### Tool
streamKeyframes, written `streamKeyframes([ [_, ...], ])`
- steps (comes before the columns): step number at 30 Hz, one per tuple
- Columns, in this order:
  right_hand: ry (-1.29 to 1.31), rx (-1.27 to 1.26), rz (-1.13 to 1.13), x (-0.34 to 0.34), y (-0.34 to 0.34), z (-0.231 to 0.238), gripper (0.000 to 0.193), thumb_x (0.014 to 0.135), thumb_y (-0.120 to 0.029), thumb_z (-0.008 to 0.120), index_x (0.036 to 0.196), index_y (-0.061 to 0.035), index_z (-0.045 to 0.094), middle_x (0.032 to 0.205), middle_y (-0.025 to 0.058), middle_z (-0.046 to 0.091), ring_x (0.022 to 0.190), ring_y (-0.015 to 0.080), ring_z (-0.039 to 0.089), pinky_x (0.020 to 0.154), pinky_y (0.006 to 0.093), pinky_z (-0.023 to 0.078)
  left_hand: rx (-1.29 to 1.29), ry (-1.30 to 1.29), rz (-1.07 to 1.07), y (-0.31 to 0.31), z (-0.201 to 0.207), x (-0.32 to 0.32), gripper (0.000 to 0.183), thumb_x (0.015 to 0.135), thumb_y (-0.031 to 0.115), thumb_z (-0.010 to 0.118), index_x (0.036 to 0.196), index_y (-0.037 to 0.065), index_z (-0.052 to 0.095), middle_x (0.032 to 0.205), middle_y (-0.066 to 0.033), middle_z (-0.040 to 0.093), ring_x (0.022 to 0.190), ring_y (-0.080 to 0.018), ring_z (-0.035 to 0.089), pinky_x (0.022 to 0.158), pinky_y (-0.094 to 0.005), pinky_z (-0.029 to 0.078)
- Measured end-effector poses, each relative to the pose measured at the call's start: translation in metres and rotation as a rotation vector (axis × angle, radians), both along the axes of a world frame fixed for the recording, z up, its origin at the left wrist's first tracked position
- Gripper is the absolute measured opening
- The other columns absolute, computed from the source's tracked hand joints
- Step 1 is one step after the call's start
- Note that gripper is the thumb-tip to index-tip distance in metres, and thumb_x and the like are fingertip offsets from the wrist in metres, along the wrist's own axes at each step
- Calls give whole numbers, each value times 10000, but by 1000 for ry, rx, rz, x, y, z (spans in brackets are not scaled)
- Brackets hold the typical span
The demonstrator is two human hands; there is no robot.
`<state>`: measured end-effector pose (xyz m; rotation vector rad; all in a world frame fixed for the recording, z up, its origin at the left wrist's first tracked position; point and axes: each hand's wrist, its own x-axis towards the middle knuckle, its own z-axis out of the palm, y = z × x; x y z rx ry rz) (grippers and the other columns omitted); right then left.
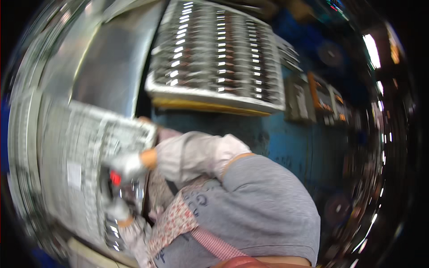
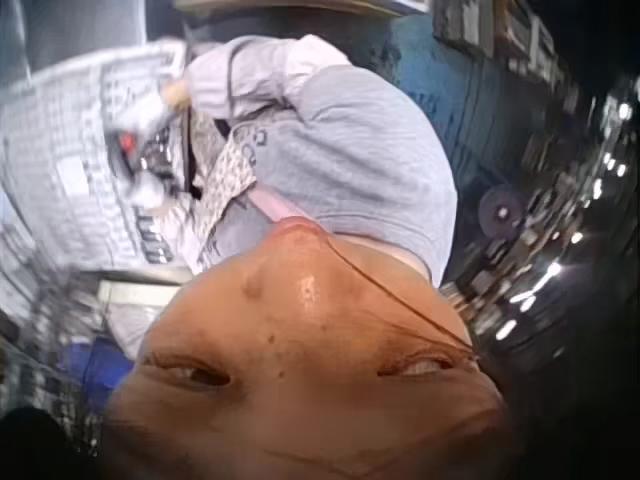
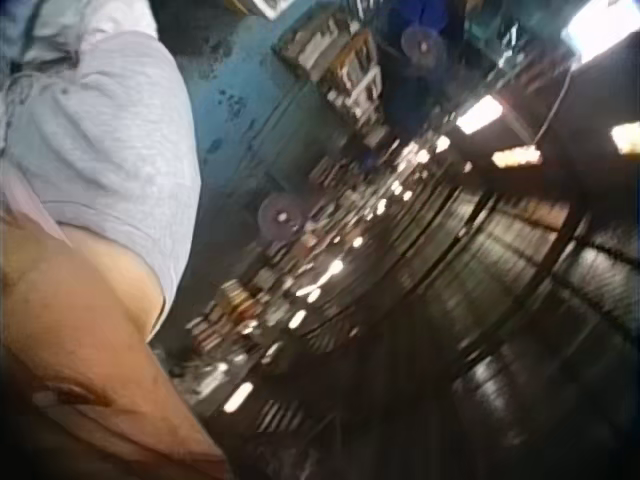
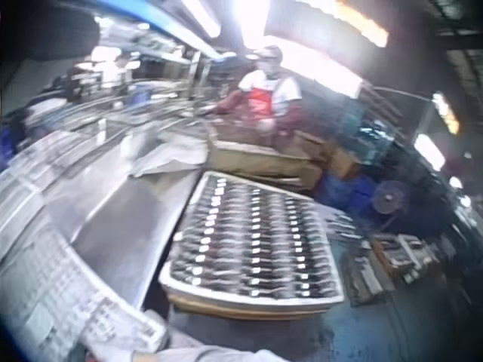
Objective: The person marks defects on polished metal parts using a red marker.
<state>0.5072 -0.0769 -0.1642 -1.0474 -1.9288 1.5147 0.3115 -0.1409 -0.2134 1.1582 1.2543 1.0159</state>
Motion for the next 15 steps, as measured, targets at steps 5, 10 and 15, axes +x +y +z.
streamKeyframes([
  [5,201,66,-108,13,-8,-8,483,582,-346,825,878,-82,549,857,117,622,840,272,612,725,350,478,249,245,-11,25,16,21,543,725,-127,546,1261,-53,500,1256,-153,533,1106,-238,530,961,-336,416],
  [10,189,198,-270,16,-2,0,294,584,-180,749,798,-69,581,790,109,611,767,274,595,668,358,463,240,441,88,42,43,40,553,792,-27,519,1334,-32,411,1315,-127,492,1136,-211,515,969,-325,407],
  [15,189,168,-394,17,12,9,387,541,-249,812,792,-52,593,802,138,619,772,305,604,670,382,476,272,348,290,24,22,7,453,861,151,556,1270,-15,457,1222,-162,524,1119,-252,520,931,-341,437],
])
